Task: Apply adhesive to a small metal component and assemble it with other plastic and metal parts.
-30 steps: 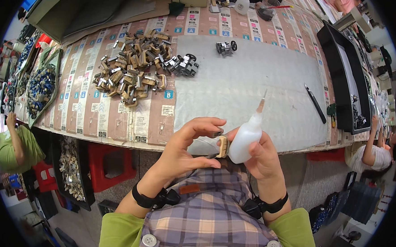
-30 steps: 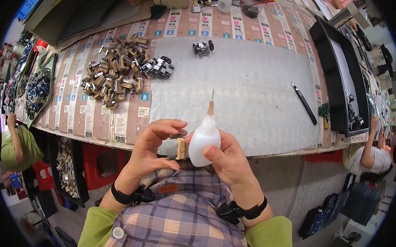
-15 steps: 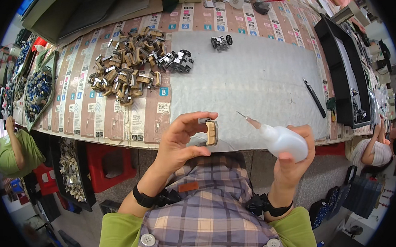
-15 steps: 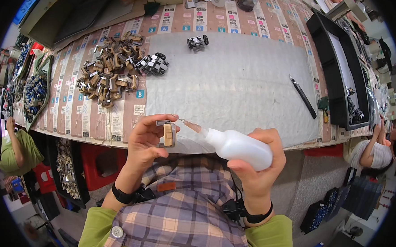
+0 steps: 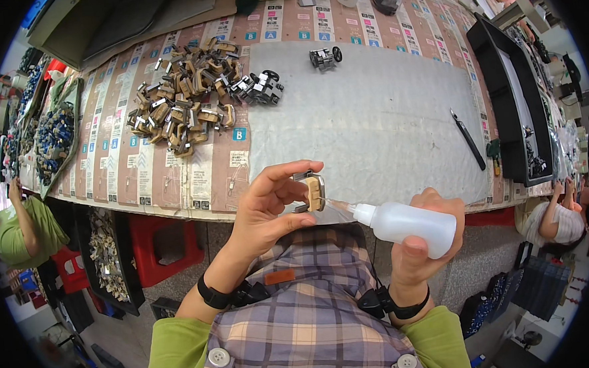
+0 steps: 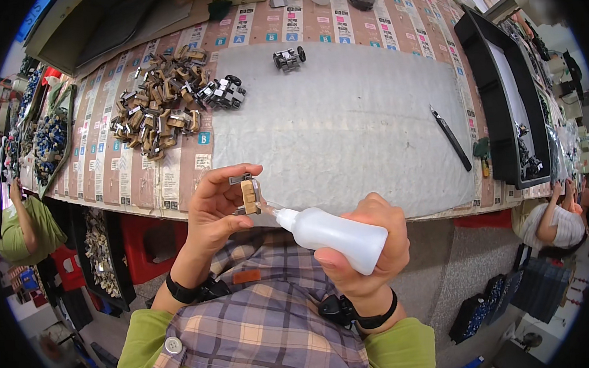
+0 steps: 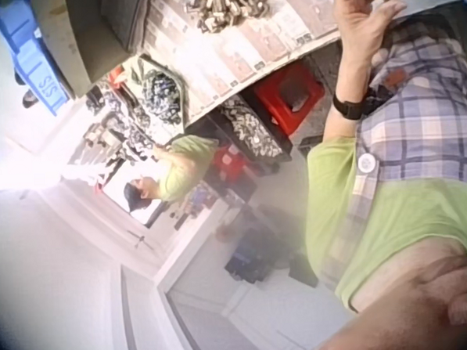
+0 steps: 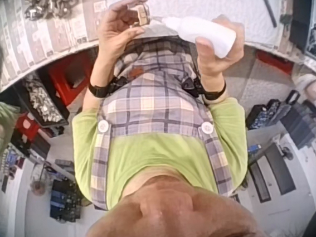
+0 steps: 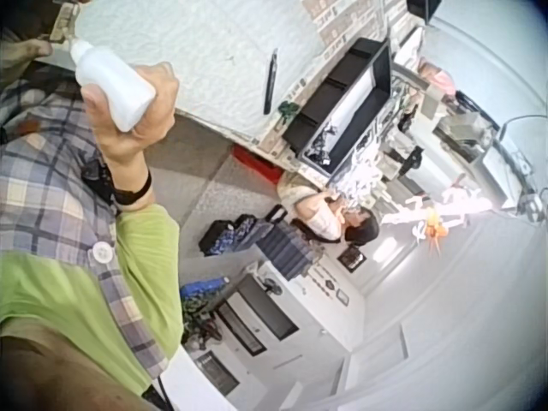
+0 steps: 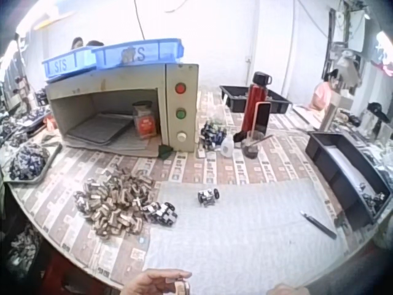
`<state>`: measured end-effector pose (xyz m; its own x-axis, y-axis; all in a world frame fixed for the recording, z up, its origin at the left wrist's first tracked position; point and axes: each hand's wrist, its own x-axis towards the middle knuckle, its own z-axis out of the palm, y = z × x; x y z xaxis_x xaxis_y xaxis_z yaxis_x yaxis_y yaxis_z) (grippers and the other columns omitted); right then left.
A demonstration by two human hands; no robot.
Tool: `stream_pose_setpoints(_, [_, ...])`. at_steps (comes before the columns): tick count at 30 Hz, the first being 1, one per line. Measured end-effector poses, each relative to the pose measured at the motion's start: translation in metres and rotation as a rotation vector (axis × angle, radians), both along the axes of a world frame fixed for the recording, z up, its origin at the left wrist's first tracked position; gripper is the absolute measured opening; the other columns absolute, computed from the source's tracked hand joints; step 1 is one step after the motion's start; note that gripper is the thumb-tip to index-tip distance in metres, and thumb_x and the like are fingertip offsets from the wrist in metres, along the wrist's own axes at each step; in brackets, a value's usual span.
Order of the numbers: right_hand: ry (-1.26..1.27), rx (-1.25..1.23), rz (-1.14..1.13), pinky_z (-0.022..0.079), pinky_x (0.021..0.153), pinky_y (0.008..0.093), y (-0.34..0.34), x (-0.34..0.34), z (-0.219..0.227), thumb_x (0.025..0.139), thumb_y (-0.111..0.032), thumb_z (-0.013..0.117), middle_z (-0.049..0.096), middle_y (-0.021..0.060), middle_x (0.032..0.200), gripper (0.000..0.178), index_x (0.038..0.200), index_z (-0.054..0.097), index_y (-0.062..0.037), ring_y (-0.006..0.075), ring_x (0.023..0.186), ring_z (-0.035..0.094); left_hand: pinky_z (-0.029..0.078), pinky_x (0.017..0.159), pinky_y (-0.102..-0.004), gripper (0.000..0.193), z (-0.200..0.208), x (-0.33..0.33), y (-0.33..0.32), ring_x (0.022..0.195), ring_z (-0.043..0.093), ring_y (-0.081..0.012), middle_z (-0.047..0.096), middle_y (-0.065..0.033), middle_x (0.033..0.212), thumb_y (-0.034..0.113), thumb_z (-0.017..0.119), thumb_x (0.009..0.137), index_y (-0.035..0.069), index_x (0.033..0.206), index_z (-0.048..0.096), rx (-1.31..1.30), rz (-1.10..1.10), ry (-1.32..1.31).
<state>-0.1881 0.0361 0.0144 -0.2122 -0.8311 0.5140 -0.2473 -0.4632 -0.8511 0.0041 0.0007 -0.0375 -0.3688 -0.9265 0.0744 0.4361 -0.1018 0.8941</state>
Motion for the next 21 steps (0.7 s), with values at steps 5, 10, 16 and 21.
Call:
stream_pose_setpoints(5, [0.006,0.005,0.002,0.031,0.046,0.0217,-0.0014,0.0007,-0.0012,0.068,-0.032,0.073,0.051,0.0027,0.062,0.042,0.086,0.047,-0.0031,0.0102,0.052,0.043,0.043,0.084,-0.0268,0.058,0.0034,-0.0005,0.0007,0.089,0.053,-0.0107,0.046,-0.0118,0.121,0.0,0.069,0.067,0.004,0.118,0.041,0.014,-0.021,0.027])
stream_pose_setpoints(10, [0.021,0.018,0.009,0.031,0.045,0.0212,-0.0017,0.0009,-0.0011,0.069,-0.031,0.073,0.052,0.0032,0.061,0.041,0.085,0.048,-0.0027,0.0101,0.052,0.043,0.043,0.084,-0.0267,0.058,0.0027,-0.0001,0.0018,0.088,0.053,-0.0105,0.046,-0.0116,0.121,0.0,0.069,0.067,0.004,0.118,0.041,0.014,-0.023,0.029])
stream_pose_setpoints(16, [0.089,-0.016,0.029,0.032,0.046,0.0223,-0.0028,0.0009,-0.0004,0.068,-0.03,0.073,0.052,0.0031,0.062,0.041,0.084,0.048,-0.0024,0.0108,0.051,0.044,0.043,0.083,-0.0263,0.058,0.0025,-0.0002,0.0011,0.086,0.053,-0.0102,0.047,-0.0112,0.121,0.001,0.07,0.066,0.004,0.117,0.042,0.007,-0.008,-0.005])
stream_pose_setpoints(21, [0.141,0.005,0.057,0.033,0.047,0.0242,-0.0016,-0.003,-0.0017,0.067,-0.03,0.074,0.053,0.0033,0.067,0.041,0.085,0.049,-0.0029,0.011,0.051,0.045,0.047,0.08,-0.0277,0.063,-0.0012,0.0011,-0.0015,0.091,0.055,-0.0146,0.046,-0.0153,0.119,0.009,0.074,0.064,0.001,0.117,0.04,0.019,0.016,-0.012])
